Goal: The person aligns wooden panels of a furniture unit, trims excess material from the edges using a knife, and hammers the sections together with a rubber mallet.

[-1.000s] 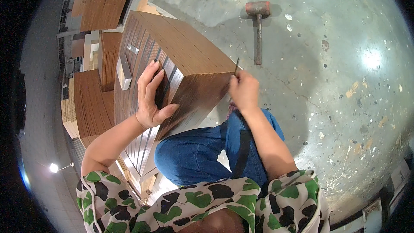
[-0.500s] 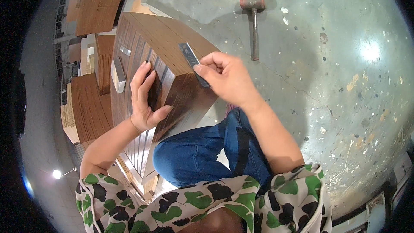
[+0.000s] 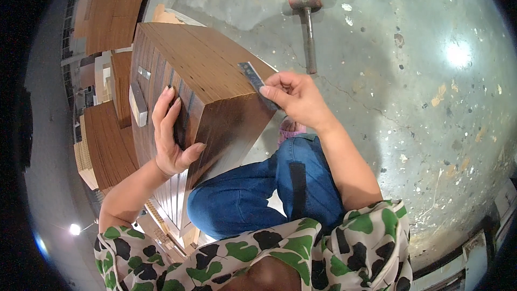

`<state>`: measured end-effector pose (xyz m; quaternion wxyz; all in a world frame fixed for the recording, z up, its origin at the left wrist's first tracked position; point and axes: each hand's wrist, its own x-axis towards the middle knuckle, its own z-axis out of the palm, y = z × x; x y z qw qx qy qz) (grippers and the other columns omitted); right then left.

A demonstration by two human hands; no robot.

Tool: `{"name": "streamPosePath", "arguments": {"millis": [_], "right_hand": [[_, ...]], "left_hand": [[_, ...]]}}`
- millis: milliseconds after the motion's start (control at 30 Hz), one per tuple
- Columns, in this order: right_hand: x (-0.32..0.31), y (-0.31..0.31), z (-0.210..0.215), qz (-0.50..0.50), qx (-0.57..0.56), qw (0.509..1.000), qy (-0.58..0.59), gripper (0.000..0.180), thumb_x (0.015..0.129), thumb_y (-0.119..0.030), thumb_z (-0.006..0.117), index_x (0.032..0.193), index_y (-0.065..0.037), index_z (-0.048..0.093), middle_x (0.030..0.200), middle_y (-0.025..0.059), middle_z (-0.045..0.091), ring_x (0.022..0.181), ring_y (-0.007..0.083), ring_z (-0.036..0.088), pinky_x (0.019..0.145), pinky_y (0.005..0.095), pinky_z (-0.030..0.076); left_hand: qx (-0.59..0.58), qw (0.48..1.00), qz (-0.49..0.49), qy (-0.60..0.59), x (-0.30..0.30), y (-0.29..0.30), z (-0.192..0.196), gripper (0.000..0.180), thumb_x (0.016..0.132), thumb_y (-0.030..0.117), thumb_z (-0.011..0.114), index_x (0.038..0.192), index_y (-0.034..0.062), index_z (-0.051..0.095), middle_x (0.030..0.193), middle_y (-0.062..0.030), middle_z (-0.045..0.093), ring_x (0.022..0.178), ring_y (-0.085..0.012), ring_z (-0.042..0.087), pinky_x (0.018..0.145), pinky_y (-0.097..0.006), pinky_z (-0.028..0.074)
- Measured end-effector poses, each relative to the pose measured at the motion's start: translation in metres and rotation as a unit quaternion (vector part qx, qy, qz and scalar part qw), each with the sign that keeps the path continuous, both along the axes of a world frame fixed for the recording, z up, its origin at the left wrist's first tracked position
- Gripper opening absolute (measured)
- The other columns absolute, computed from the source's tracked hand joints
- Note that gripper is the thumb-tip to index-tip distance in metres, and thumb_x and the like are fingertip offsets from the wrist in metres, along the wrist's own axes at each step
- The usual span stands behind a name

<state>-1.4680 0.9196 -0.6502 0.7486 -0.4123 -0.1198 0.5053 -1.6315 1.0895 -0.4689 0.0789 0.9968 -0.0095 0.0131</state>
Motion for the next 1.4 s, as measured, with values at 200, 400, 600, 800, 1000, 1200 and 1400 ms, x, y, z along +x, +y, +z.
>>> {"name": "streamPosePath", "arguments": {"millis": [200,400,600,800,1000,1200,1400], "right_hand": [[0.013,-0.014,-0.144,0.128,-0.277,0.948,-0.094,0.016,0.083,-0.016,0.068,0.075,-0.002,0.064,0.063,-0.0019,0.056,0.058,0.0063,0.05,0.05,0.0254,0.04],[-0.007,-0.004,-0.125,0.004,-0.241,0.926,-0.291,0.015,0.081,-0.013,0.065,0.078,0.002,0.062,0.066,0.0131,0.062,0.058,0.0213,0.058,0.057,0.0339,0.046],[-0.006,-0.015,-0.012,-0.047,-0.088,0.962,-0.252,0.013,0.081,-0.011,0.064,0.083,0.002,0.064,0.073,0.0175,0.063,0.065,0.0313,0.06,0.063,0.0372,0.049],[0.01,-0.005,-0.023,-0.041,-0.154,0.873,-0.462,0.012,0.081,-0.01,0.06,0.081,0.001,0.061,0.076,0.0206,0.061,0.074,0.0398,0.06,0.067,0.0438,0.049],[-0.001,-0.01,0.112,-0.104,0.008,0.946,-0.305,0.011,0.082,-0.011,0.062,0.083,0.0,0.064,0.076,0.0188,0.062,0.07,0.0338,0.062,0.063,0.0355,0.049],[-0.02,0.0,0.063,-0.191,-0.113,0.846,-0.486,0.005,0.076,-0.004,0.06,0.077,0.0,0.058,0.077,0.0195,0.06,0.069,0.0379,0.06,0.06,0.0449,0.048],[-0.022,-0.004,0.083,-0.193,-0.069,0.944,-0.259,0.01,0.082,-0.01,0.064,0.083,0.0,0.064,0.073,0.0136,0.065,0.064,0.0211,0.063,0.058,0.0301,0.049]], "left_hand": [[-0.005,1.0,-0.012,-0.004,0.007,-0.003,-0.004,0.076,0.082,0.044,0.062,0.134,-0.0073,0.038,0.142,-0.0281,0.031,0.133,-0.0417,0.03,0.11,-0.048,0.023],[-0.012,1.0,-0.011,-0.008,0.005,-0.001,-0.003,0.077,0.082,0.044,0.062,0.135,-0.0064,0.038,0.143,-0.0282,0.03,0.134,-0.041,0.03,0.11,-0.046,0.022],[0.003,1.0,0.0,0.006,-0.001,-0.001,0.001,0.077,0.08,0.041,0.064,0.133,-0.0089,0.038,0.143,-0.0281,0.03,0.133,-0.0421,0.03,0.109,-0.048,0.023],[-0.002,1.0,0.005,-0.026,0.006,-0.006,-0.007,0.074,0.077,0.039,0.068,0.131,-0.005,0.043,0.14,-0.0252,0.035,0.13,-0.0409,0.034,0.107,-0.049,0.027],[0.01,0.999,0.014,-0.034,-0.003,-0.005,0.005,0.073,0.076,0.036,0.068,0.132,-0.004,0.043,0.14,-0.0249,0.036,0.131,-0.0404,0.035,0.108,-0.048,0.027],[0.01,0.999,0.009,-0.038,0.008,-0.01,0.0,0.073,0.076,0.036,0.069,0.132,-0.0021,0.043,0.14,-0.0235,0.038,0.13,-0.0407,0.036,0.106,-0.047,0.029],[0.016,0.999,0.021,-0.025,-0.003,-0.006,0.006,0.072,0.076,0.034,0.068,0.133,-0.0013,0.042,0.141,-0.0234,0.036,0.131,-0.04,0.035,0.107,-0.047,0.027]]}}
